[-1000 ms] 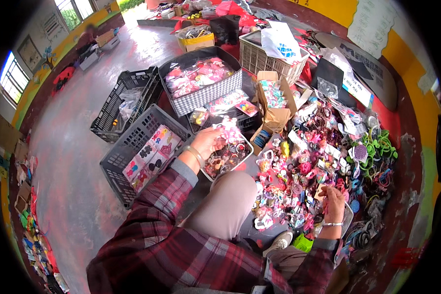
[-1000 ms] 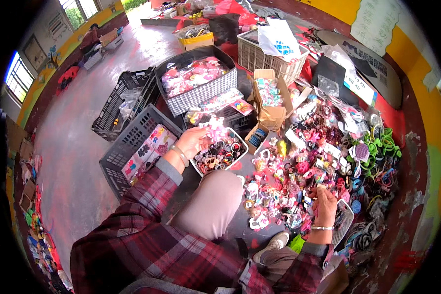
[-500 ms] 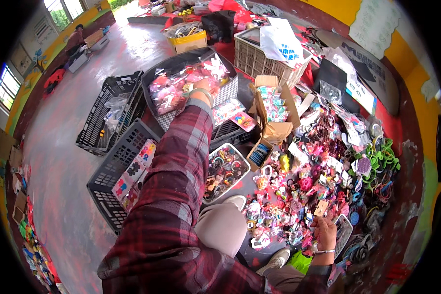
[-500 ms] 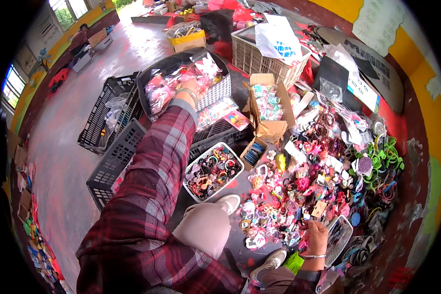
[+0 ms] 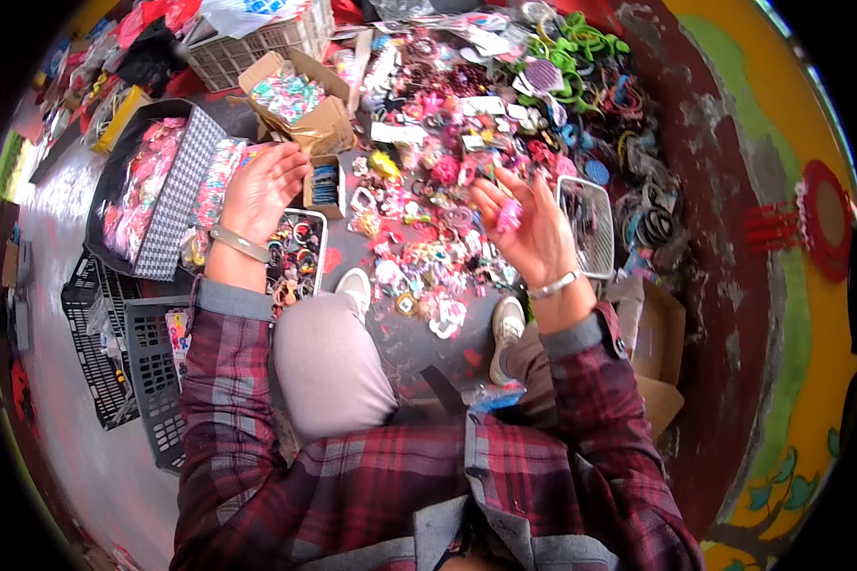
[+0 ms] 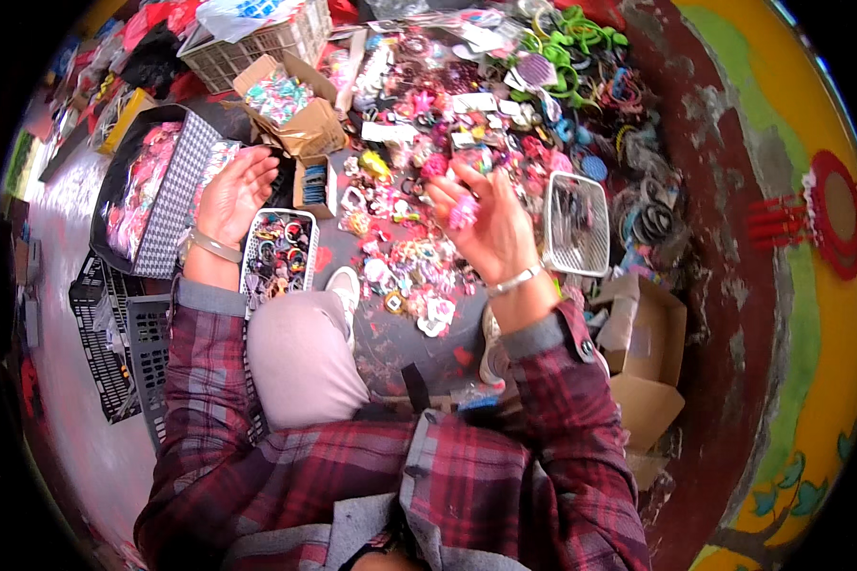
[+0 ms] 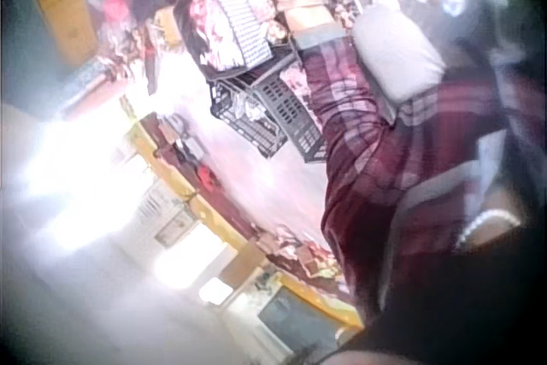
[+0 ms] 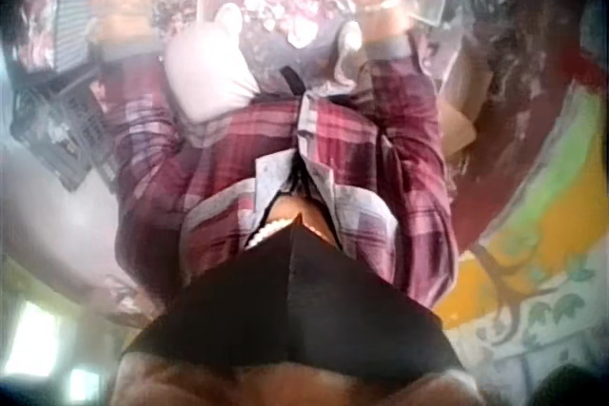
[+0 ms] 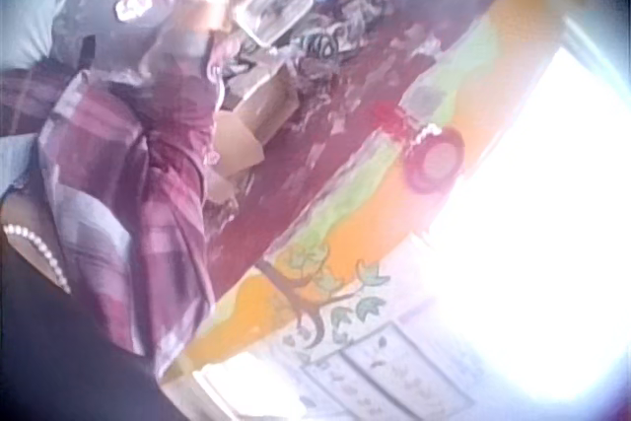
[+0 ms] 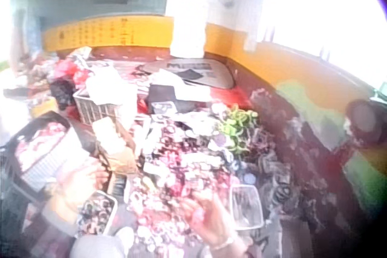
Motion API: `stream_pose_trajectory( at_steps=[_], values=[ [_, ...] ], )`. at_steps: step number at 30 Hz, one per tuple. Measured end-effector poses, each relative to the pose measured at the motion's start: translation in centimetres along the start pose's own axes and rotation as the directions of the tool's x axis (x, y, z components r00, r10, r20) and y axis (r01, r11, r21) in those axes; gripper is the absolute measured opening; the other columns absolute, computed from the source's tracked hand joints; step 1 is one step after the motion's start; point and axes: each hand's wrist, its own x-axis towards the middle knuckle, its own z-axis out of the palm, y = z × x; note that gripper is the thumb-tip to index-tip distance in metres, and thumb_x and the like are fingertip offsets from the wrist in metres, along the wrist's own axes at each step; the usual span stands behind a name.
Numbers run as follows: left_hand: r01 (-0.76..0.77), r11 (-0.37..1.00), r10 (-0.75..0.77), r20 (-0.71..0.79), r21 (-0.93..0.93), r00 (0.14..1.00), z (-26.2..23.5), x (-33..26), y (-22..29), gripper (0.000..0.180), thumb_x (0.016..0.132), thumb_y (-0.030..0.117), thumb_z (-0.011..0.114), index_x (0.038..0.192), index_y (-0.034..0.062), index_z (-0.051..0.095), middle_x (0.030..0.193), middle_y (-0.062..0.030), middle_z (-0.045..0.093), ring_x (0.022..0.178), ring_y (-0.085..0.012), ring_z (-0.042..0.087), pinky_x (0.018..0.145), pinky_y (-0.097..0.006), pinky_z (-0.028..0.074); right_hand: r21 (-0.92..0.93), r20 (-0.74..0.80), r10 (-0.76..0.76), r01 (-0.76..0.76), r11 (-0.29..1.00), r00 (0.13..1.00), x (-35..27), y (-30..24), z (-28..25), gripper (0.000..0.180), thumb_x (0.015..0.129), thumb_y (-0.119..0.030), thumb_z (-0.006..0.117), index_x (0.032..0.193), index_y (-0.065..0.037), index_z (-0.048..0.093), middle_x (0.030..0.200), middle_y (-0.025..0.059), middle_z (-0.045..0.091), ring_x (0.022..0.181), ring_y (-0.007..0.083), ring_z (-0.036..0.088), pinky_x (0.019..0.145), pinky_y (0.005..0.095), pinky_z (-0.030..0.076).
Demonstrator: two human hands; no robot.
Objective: The person sits on the floor and sorts through a large pile of hair accessories, picking up items like hair clips and scrunchies, examining them, and placing them into plastic bags or baskets.
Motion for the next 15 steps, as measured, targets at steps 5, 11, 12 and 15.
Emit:
stream_pose_trajectory(
  at_steps=[5, 11, 12, 15],
  values=[
    [-0.121, 0.872, -0.108, 0.428, 0.474, 0.897, 15.0, -6.7, -3.5, 0.029, 0.088, 0.02, 0.054, 0.11, 0.0023, 0.053, 0.101, -0.0062, 0.059, 0.084, -0.0109, 0.059, 0.065, -0.022, 0.05, 0.039, 0.015, -0.081, 0.081, 0.996, 0.997, -2.2, -0.2, 0.7, 0.053, 0.092, -0.042, 0.039, 0.122, 0.001, 0.04, 0.118, 0.0243, 0.045, 0.108, 0.034, 0.047, 0.087, 0.0413, 0.044],
    [-0.279, 0.822, 0.036, 0.443, 0.497, 0.896, 19.3, -6.7, -11.7, 0.027, 0.085, 0.012, 0.058, 0.109, 0.0013, 0.051, 0.098, -0.0056, 0.057, 0.084, -0.0108, 0.057, 0.07, -0.023, 0.05, 0.001, 0.034, -0.179, 0.179, 0.984, 0.983, -2.7, -0.9, -0.2, 0.046, 0.09, -0.042, 0.043, 0.119, -0.005, 0.042, 0.113, 0.0174, 0.049, 0.103, 0.0286, 0.05, 0.081, 0.0451, 0.046],
    [-0.236, 0.857, 0.029, 0.414, 0.458, 0.91, 19.6, -6.5, -12.0, 0.025, 0.085, 0.011, 0.057, 0.108, 0.001, 0.051, 0.098, -0.0059, 0.057, 0.084, -0.0111, 0.058, 0.071, -0.023, 0.05, -0.048, 0.071, -0.155, 0.158, 0.986, 0.985, -2.8, -1.3, -0.6, 0.048, 0.091, -0.043, 0.042, 0.122, -0.007, 0.041, 0.116, 0.0163, 0.049, 0.105, 0.0263, 0.049, 0.082, 0.0422, 0.045],
    [0.031, 0.99, -0.081, 0.378, 0.137, 0.922, 19.3, -6.2, -11.7, 0.019, 0.086, 0.006, 0.054, 0.104, 0.0003, 0.052, 0.096, -0.0069, 0.058, 0.082, -0.0133, 0.059, 0.073, -0.024, 0.05, -0.076, 0.062, -0.096, 0.1, 0.992, 0.993, -4.2, -2.4, 0.0, 0.052, 0.092, -0.044, 0.037, 0.125, -0.005, 0.038, 0.126, 0.021, 0.042, 0.105, 0.0281, 0.049, 0.092, 0.0389, 0.04]
  ],
)
